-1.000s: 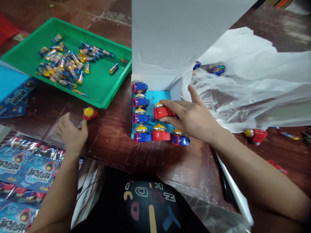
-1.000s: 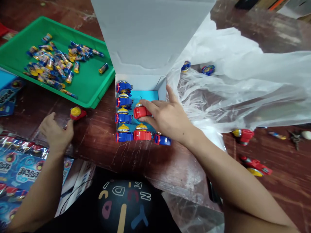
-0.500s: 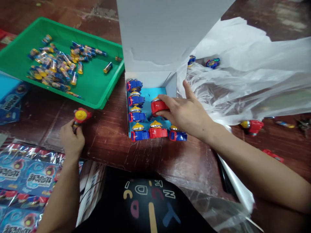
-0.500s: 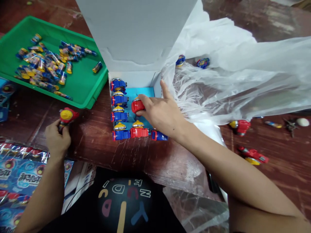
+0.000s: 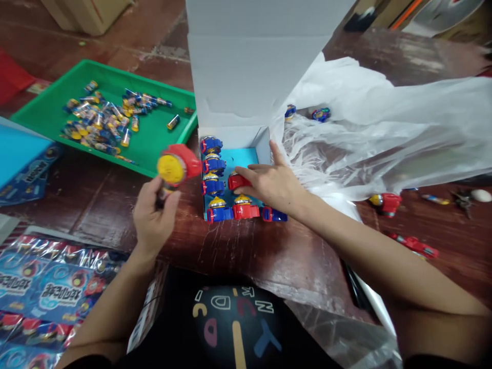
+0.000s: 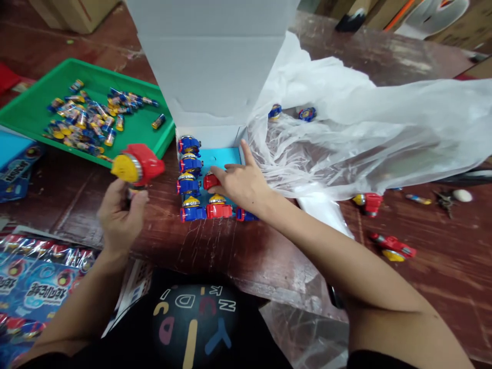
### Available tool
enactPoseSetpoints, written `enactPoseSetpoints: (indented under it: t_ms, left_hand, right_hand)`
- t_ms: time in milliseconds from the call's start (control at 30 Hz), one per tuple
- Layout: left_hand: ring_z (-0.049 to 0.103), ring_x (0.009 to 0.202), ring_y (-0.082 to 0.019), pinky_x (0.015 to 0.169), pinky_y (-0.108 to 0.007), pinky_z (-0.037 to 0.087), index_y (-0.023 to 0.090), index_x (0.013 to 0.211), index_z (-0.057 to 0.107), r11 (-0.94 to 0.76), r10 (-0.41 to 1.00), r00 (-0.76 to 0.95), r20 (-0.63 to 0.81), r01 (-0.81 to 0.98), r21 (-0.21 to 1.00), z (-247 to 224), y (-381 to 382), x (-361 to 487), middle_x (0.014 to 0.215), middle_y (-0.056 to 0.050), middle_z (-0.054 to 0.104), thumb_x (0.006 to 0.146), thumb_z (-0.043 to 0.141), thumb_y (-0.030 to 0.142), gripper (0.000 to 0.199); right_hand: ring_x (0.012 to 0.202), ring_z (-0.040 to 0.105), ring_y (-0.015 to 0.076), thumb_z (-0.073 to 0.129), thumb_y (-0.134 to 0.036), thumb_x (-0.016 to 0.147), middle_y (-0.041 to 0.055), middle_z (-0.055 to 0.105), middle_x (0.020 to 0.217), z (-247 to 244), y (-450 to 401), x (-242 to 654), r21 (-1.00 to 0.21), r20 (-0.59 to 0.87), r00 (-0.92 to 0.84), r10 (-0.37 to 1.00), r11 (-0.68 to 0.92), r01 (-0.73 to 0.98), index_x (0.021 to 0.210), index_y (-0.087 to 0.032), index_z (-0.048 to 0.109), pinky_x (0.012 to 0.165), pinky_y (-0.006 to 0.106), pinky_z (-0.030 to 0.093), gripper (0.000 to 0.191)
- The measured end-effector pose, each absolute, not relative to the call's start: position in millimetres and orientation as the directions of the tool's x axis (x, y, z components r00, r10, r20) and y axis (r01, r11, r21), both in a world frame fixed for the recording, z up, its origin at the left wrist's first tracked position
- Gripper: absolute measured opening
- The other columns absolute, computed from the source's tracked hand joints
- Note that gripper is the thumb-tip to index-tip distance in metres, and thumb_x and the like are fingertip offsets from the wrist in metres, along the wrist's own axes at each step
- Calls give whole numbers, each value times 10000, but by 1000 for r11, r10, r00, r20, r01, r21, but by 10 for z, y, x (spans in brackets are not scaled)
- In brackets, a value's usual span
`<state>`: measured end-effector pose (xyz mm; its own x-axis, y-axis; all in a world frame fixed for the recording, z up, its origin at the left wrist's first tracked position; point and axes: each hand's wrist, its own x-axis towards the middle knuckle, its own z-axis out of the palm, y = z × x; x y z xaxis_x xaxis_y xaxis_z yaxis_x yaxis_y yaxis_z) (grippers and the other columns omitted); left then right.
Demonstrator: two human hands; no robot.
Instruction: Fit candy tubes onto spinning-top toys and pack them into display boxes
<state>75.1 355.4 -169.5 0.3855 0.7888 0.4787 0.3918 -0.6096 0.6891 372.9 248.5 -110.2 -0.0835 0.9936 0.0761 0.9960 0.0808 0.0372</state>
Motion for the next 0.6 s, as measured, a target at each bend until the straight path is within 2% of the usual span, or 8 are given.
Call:
enactPoseSetpoints:
  t_ms: [67, 133, 200, 233, 367, 467, 533, 600]
  left_hand:
    - [686, 1014, -200, 938, -365, 592, 231, 1428, 654, -698, 705, 453, 545, 310, 645, -1554, 3502, 944, 1175, -81, 723, 1001, 707, 315, 438]
    - [695, 1070, -209, 968, -365, 603, 230, 1412, 680, -742, 640, 529, 557, 237, 627, -1432, 3468, 1089, 1201, -82, 737, 998, 720, 283, 420]
    - [703, 1082, -207, 970, -356, 614, 221, 1417, 680, -736, 600, 597, 532, 152, 659, -1332, 3442, 1195, 1220, -88, 739, 1006, 712, 272, 415]
    - [708, 1075, -205, 962, -348, 620, 217, 1415, 681, -719, 581, 631, 513, 103, 688, -1290, 3430, 1237, 1223, -91, 740, 1011, 708, 277, 409]
    - [741, 980, -188, 894, -316, 648, 214, 1381, 702, -595, 471, 774, 424, -76, 800, -1165, 3408, 1376, 1140, -88, 773, 1052, 652, 291, 341]
    - [742, 1021, -198, 938, -335, 648, 215, 1392, 707, -664, 468, 731, 497, -81, 744, -1089, 3444, 1488, 1154, -85, 773, 1039, 676, 273, 359]
    - [730, 1075, -211, 983, -355, 636, 218, 1410, 703, -737, 459, 680, 572, -67, 672, -1021, 3502, 1574, 1216, -85, 763, 1016, 718, 280, 399]
    - [736, 1071, -212, 962, -351, 640, 229, 1430, 694, -714, 433, 711, 554, -104, 692, -938, 3591, 1662, 1231, -73, 768, 1038, 690, 317, 402]
  right_hand:
    - [1098, 777, 307, 473, -629, 1084, 151, 818, 1129, -918, 2399, 3763, -96, 154, -27, 988, 43, 994, 1483, -139, 616, 1296, 749, 187, 647]
    - [1250, 729, 310, 377, -605, 1115, 181, 769, 1312, -693, 2301, 3785, -319, 206, 16, 978, 52, 946, 1614, -164, 475, 1273, 692, 326, 672]
    - [1374, 659, 298, 390, -592, 1113, 190, 652, 1514, -497, 2227, 3790, -502, 206, -54, 977, 153, 852, 1692, -204, 344, 1210, 584, 474, 698]
    - [1415, 628, 295, 437, -598, 1098, 192, 592, 1580, -429, 2207, 3792, -550, 206, -121, 971, 217, 807, 1702, -209, 319, 1183, 539, 514, 728]
    - [1412, 615, 300, 623, -599, 1016, 191, 567, 1588, -345, 2198, 3853, -575, 260, -273, 926, 375, 727, 1682, -191, 354, 1153, 475, 554, 825]
    - [1366, 648, 303, 543, -606, 1051, 181, 555, 1594, -316, 2204, 3934, -605, 235, -224, 946, 323, 728, 1711, -212, 276, 1106, 489, 589, 813]
    - [1427, 603, 323, 522, -651, 1049, 180, 499, 1644, -255, 2212, 3977, -638, 215, -188, 959, 283, 717, 1724, -225, 246, 1160, 524, 556, 844]
    - [1511, 521, 341, 623, -676, 991, 144, 417, 1710, -175, 2232, 4015, -661, 221, -184, 958, 286, 694, 1734, -288, 228, 1233, 536, 505, 927]
